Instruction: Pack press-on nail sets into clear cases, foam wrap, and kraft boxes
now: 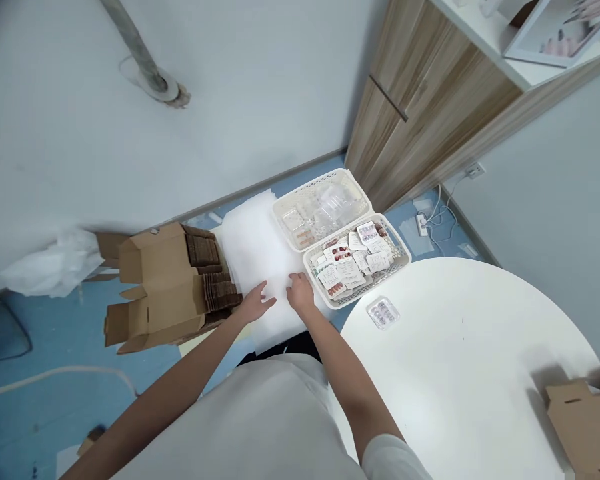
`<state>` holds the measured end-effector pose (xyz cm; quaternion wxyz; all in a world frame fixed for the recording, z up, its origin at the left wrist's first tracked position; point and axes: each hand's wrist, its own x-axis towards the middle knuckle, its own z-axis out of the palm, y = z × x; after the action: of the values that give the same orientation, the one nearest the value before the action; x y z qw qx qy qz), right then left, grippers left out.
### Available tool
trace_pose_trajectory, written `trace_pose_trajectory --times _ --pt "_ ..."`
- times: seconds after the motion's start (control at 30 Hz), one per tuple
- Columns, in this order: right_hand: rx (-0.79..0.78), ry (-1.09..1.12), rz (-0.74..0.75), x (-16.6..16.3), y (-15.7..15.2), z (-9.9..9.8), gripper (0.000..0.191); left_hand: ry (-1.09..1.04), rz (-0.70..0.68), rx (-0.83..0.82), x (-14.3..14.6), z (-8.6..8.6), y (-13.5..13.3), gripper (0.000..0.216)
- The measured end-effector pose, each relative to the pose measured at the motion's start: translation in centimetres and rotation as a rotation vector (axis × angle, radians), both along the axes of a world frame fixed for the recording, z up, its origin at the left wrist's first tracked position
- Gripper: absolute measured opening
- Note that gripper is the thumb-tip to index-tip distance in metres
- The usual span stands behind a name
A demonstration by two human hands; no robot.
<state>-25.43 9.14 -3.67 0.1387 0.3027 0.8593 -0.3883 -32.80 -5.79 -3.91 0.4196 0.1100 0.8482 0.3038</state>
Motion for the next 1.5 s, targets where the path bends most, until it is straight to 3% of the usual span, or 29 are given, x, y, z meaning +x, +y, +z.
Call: trace_pose_trajectory --times 0.27,0.43,0.53,0.8,0.93,1.1,1.3,1.5 --pt "-0.149 0.134 -0.212 -1.3 0.3 -1.3 0.049 0.050 -0.166 -0.114 -0.4 -0.1 -0.5 0.071" --pt "-0.349 0.209 -0.376 -1.2 0.3 -1.6 0.039 0.287 -0.225 -0.063 -0.5 0.6 0.4 0.062" --pt "-0.430 0.241 -0.347 -1.0 0.1 -1.1 0.036 0.418 -0.268 -0.008 -0.7 1.0 1.7 0.052" --pt "-0.335 0.252 -0.293 -0.1 0.1 -0.8 0.036 0.417 -0.313 0.110 -1.1 0.8 2.6 0.024" --pt "-0.158 0.254 -0.257 0.6 0.1 -0.7 0.038 0.423 -0.241 0.150 -1.4 1.1 1.8 0.020" --pt "0.037 0.352 -0.163 1.5 -1.6 1.6 0.042 0.477 -0.208 0.252 -0.8 2.9 0.9 0.024" --pt "-0.354 0.316 -0.372 1.4 -3.5 4.9 0.047 0.508 -0.233 0.324 0.7 5.7 -0.3 0.024" --pt "-0.219 0.302 -0.424 1.2 -4.4 7.7 0.058 0.555 -0.297 0.430 2.4 7.8 -2.3 0.020"
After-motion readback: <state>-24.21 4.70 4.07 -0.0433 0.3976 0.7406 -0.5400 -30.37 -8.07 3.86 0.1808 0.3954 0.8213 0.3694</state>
